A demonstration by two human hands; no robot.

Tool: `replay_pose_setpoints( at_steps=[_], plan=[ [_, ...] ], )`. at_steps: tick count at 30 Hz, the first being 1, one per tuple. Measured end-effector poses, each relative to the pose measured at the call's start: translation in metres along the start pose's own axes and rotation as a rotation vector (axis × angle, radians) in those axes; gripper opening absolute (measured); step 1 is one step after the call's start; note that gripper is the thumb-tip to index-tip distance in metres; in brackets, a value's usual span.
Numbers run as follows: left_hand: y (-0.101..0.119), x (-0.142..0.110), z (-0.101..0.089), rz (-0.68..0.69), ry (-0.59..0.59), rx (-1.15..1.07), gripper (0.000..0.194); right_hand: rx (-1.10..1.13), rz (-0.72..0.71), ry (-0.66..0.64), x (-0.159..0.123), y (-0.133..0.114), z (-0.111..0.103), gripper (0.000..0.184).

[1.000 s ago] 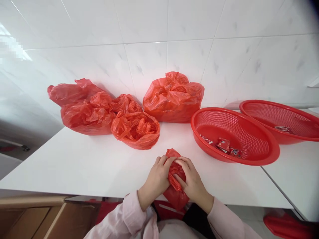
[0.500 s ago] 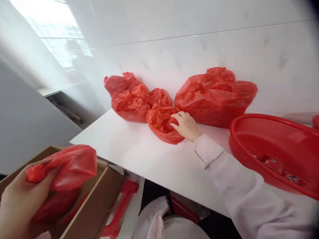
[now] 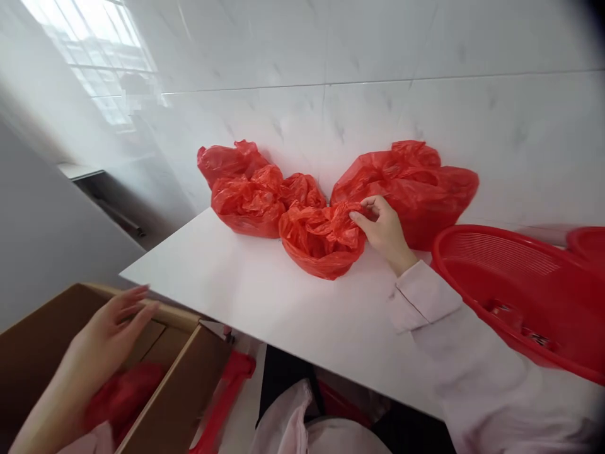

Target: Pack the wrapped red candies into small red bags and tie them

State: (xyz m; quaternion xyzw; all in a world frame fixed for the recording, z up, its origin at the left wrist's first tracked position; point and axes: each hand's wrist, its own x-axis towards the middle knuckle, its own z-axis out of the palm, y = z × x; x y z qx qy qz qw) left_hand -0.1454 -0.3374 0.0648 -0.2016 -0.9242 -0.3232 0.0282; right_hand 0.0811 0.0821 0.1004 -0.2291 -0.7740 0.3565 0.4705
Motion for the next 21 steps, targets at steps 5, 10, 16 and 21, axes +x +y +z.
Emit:
replay_pose_setpoints(
  at_steps=[5, 10, 16, 21],
  plan=[
    [0.162, -0.006, 0.078, 0.480, -0.397, -0.558, 0.048, 0.473, 0.222, -0.039, -0.037, -0.026, -0.032, 0.028],
    [0.267, -0.030, 0.148, 0.648, -0.557, -0.848, 0.067, 0.780, 0.394, -0.068, -0.069, -0.037, -0.074, 0.027],
    [0.286, -0.039, 0.183, 0.294, -0.956, -1.217, 0.035, 0.731, 0.561, 0.019, -0.124, -0.014, -0.117, 0.027],
    [0.261, -0.022, 0.193, 0.151, -0.668, -1.406, 0.031, 0.799, 0.811, 0.265, -0.196, 0.040, -0.148, 0.029]
  ],
)
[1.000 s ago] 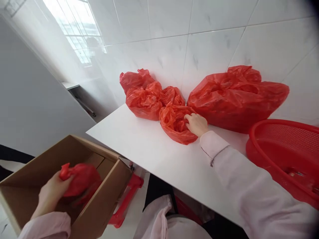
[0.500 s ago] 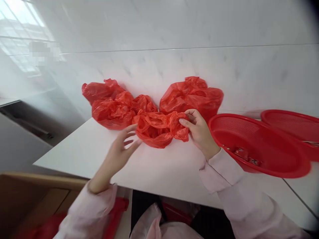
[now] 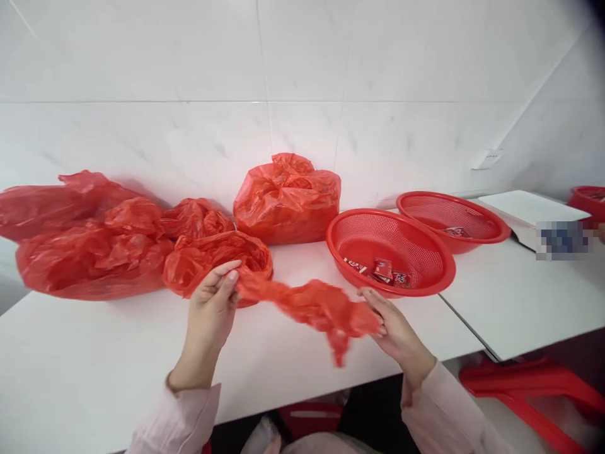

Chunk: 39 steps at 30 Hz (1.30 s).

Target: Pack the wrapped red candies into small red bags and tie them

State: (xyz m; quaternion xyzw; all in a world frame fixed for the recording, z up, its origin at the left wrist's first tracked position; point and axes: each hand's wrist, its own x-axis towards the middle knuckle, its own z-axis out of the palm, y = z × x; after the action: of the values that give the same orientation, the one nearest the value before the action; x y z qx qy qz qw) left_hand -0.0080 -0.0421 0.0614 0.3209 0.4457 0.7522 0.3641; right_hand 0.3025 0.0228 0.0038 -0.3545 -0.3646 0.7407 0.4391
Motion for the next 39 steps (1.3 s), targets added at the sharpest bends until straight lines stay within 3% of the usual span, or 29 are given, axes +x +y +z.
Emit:
replay_pose_setpoints(
  at_steps=[2, 4, 6, 9, 11, 13, 17, 21, 25, 27, 29, 32, 35, 37, 39],
  plan=[
    [-0.002, -0.003, 0.000, 0.026, 0.062, -0.010, 0.029, -0.029, 0.011, 0.120, -0.005, 0.009, -0.021, 0.032],
    [-0.006, -0.013, 0.011, 0.020, 0.039, 0.052, 0.026, -0.155, -0.097, 0.217, -0.014, 0.008, -0.020, 0.030],
    [-0.012, -0.028, 0.030, -0.017, -0.058, 0.136, 0.024, -0.358, -0.253, 0.208, -0.026, 0.002, 0.004, 0.022],
    [-0.020, -0.054, 0.057, -0.090, -0.219, 0.174, 0.020, -0.669, -0.483, 0.003, -0.042, -0.004, 0.062, 0.016],
    [-0.021, -0.066, 0.065, -0.110, -0.277, 0.178, 0.016, -0.795, -0.598, -0.086, -0.043, -0.001, 0.092, 0.022],
    [-0.020, -0.072, 0.064, -0.097, -0.285, 0.216, 0.014, -0.829, -0.611, -0.141, -0.039, 0.006, 0.104, 0.018],
    [-0.011, -0.066, 0.051, -0.136, -0.239, 0.223, 0.018, -0.831, -0.587, -0.242, -0.030, 0.014, 0.086, 0.013],
    [0.002, -0.055, 0.040, -0.251, -0.179, 0.128, 0.022, -0.884, -0.593, -0.234, -0.026, 0.010, 0.053, 0.013],
    [0.007, -0.047, 0.026, -0.343, -0.257, 0.223, 0.025, -0.863, -0.357, -0.209, -0.026, -0.004, 0.026, 0.009],
    [0.004, -0.044, 0.016, -0.360, -0.314, 0.283, 0.025, -0.810, -0.218, -0.279, -0.026, -0.012, 0.014, 0.009],
    [0.000, -0.042, 0.005, -0.368, -0.356, 0.337, 0.025, -0.765, -0.168, -0.362, -0.025, -0.020, 0.000, 0.012],
    [-0.003, -0.040, -0.007, -0.354, -0.403, 0.422, 0.028, -0.753, -0.203, -0.353, -0.024, -0.030, -0.020, 0.015],
    [-0.002, -0.045, -0.004, -0.354, -0.505, 0.532, 0.035, -0.913, -0.337, -0.134, -0.029, -0.036, -0.025, 0.009],
    [0.000, -0.053, 0.010, -0.356, -0.603, 0.580, 0.042, -1.030, -0.504, -0.036, -0.037, -0.036, -0.009, 0.006],
    [0.002, -0.063, 0.028, -0.337, -0.700, 0.575, 0.051, -1.071, -0.642, -0.145, -0.045, -0.030, 0.018, 0.012]
  ],
)
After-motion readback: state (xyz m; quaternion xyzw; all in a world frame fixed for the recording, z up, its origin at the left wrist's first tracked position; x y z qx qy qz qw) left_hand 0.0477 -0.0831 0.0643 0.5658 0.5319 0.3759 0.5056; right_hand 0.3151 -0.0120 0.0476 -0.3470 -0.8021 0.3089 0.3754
